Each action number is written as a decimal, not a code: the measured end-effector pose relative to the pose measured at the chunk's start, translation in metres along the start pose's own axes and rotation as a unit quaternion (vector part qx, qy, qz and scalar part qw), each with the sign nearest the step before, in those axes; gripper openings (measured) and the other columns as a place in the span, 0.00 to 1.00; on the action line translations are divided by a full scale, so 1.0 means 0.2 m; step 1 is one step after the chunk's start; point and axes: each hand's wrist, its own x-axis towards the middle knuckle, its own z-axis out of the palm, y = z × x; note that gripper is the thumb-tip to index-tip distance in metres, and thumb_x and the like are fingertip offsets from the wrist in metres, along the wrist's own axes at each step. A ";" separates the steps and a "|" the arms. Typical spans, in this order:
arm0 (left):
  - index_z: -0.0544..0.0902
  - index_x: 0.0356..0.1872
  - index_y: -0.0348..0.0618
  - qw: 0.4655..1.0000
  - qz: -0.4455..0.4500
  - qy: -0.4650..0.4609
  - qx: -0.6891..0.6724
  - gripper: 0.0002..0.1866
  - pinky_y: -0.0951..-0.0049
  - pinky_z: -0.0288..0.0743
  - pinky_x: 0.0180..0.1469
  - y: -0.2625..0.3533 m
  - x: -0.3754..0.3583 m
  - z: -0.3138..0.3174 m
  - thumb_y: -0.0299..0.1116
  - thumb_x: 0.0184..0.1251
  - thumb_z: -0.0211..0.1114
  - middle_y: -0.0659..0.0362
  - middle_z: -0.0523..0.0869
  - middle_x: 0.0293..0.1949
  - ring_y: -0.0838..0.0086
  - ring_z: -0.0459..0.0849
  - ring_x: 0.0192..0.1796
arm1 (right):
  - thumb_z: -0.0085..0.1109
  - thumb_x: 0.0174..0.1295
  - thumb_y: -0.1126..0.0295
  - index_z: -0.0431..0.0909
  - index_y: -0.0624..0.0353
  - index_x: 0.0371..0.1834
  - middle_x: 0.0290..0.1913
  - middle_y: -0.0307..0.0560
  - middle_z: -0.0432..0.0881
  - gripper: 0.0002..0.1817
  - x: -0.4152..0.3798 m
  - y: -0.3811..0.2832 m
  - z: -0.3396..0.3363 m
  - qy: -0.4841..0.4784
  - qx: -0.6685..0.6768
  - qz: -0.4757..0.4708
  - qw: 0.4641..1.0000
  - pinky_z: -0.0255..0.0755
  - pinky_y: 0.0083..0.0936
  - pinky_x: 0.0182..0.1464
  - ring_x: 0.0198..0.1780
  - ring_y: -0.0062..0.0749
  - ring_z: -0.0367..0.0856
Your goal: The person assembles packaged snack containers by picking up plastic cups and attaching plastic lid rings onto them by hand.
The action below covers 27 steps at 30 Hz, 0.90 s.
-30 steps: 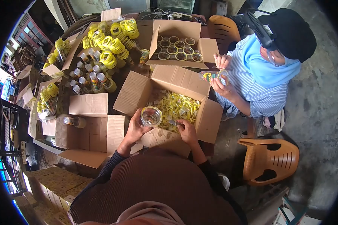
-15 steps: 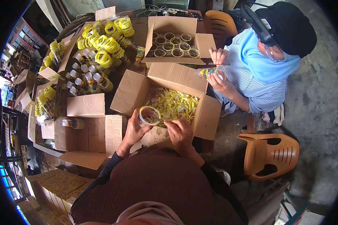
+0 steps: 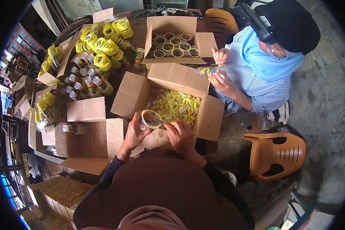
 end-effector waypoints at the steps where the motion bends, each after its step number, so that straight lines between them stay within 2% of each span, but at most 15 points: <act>1: 0.73 0.50 0.35 1.000 -0.012 -0.004 -0.006 0.26 0.69 0.79 0.45 0.00 0.00 -0.01 0.31 0.54 0.77 0.53 0.87 0.41 0.66 0.86 0.41 | 0.64 0.56 0.77 0.83 0.59 0.44 0.35 0.41 0.76 0.11 0.00 0.00 0.01 0.000 -0.001 0.000 1.000 0.73 0.31 0.39 0.36 0.35 0.78; 2: 0.74 0.50 0.36 1.000 -0.024 -0.009 -0.012 0.26 0.69 0.79 0.45 0.00 0.00 -0.01 0.31 0.54 0.77 0.53 0.87 0.42 0.67 0.86 0.41 | 0.63 0.57 0.78 0.83 0.60 0.43 0.36 0.42 0.77 0.10 0.01 0.00 0.01 -0.007 0.120 0.090 0.989 0.74 0.29 0.38 0.35 0.35 0.79; 3: 0.74 0.50 0.36 1.000 -0.023 -0.009 -0.012 0.26 0.69 0.79 0.45 -0.01 0.00 -0.02 0.31 0.54 0.77 0.53 0.87 0.42 0.67 0.86 0.41 | 0.63 0.58 0.79 0.82 0.62 0.42 0.36 0.44 0.77 0.09 0.01 0.00 0.02 -0.013 0.238 0.179 0.955 0.75 0.28 0.37 0.34 0.35 0.80; 4: 0.74 0.50 0.36 0.999 -0.021 -0.014 -0.029 0.25 0.70 0.79 0.45 -0.02 0.00 -0.02 0.32 0.55 0.77 0.54 0.87 0.42 0.67 0.86 0.42 | 0.63 0.58 0.79 0.82 0.62 0.42 0.36 0.44 0.77 0.09 0.01 0.01 0.02 -0.013 0.238 0.179 0.955 0.75 0.28 0.37 0.34 0.35 0.80; 6: 0.75 0.50 0.36 0.999 -0.018 -0.019 -0.045 0.25 0.71 0.78 0.45 -0.02 0.00 -0.02 0.32 0.55 0.76 0.54 0.87 0.43 0.67 0.86 0.43 | 0.65 0.57 0.83 0.82 0.65 0.39 0.36 0.48 0.79 0.07 0.02 0.02 0.02 0.033 0.344 0.234 0.909 0.72 0.23 0.33 0.32 0.31 0.80; 8: 0.75 0.52 0.36 0.999 -0.018 -0.017 -0.047 0.25 0.71 0.78 0.45 -0.02 0.01 -0.03 0.32 0.56 0.76 0.55 0.87 0.44 0.69 0.86 0.44 | 0.65 0.56 0.82 0.82 0.63 0.38 0.35 0.47 0.79 0.07 0.03 0.02 -0.02 0.052 0.312 0.208 0.926 0.73 0.25 0.32 0.32 0.33 0.80; 10: 0.75 0.52 0.36 0.998 -0.023 -0.022 -0.052 0.25 0.71 0.78 0.46 -0.02 0.01 -0.03 0.32 0.56 0.76 0.55 0.87 0.44 0.69 0.86 0.44 | 0.65 0.56 0.80 0.84 0.60 0.42 0.36 0.43 0.78 0.11 0.03 -0.01 -0.07 0.025 0.135 0.123 0.983 0.75 0.26 0.36 0.33 0.34 0.80; 11: 0.75 0.52 0.36 0.998 -0.028 -0.027 -0.058 0.25 0.71 0.78 0.46 -0.02 0.01 -0.02 0.31 0.55 0.75 0.55 0.87 0.44 0.69 0.86 0.45 | 0.65 0.56 0.80 0.84 0.60 0.42 0.36 0.43 0.78 0.11 0.03 0.00 -0.07 0.026 0.134 0.124 0.983 0.75 0.26 0.36 0.33 0.34 0.80; 13: 0.75 0.53 0.36 0.997 -0.028 -0.035 -0.055 0.25 0.71 0.78 0.47 0.00 0.01 -0.03 0.31 0.55 0.75 0.55 0.87 0.45 0.69 0.86 0.45 | 0.67 0.52 0.79 0.84 0.56 0.38 0.34 0.40 0.78 0.10 0.02 0.01 -0.07 0.010 0.031 0.019 0.999 0.74 0.31 0.34 0.33 0.36 0.78; 19: 0.74 0.54 0.36 0.995 -0.020 -0.076 -0.068 0.25 0.70 0.77 0.51 0.02 0.01 -0.02 0.29 0.56 0.73 0.55 0.87 0.46 0.68 0.86 0.48 | 0.65 0.52 0.77 0.85 0.52 0.38 0.32 0.38 0.76 0.11 0.02 0.00 -0.05 0.012 -0.026 0.021 0.999 0.74 0.31 0.34 0.33 0.35 0.78; 23: 0.75 0.54 0.37 0.995 -0.017 -0.067 -0.074 0.24 0.70 0.77 0.52 -0.01 0.02 -0.02 0.29 0.56 0.73 0.55 0.87 0.46 0.69 0.85 0.48 | 0.65 0.52 0.77 0.85 0.53 0.39 0.32 0.38 0.76 0.11 0.03 0.01 -0.06 0.019 0.017 0.044 0.999 0.74 0.32 0.34 0.33 0.35 0.78; 27: 0.75 0.53 0.36 0.991 -0.031 -0.083 -0.102 0.24 0.71 0.77 0.51 -0.01 0.02 -0.03 0.29 0.57 0.73 0.56 0.87 0.45 0.72 0.85 0.47 | 0.65 0.52 0.77 0.85 0.53 0.39 0.32 0.39 0.76 0.11 0.03 -0.01 -0.08 0.008 -0.008 0.008 1.000 0.74 0.32 0.34 0.33 0.35 0.78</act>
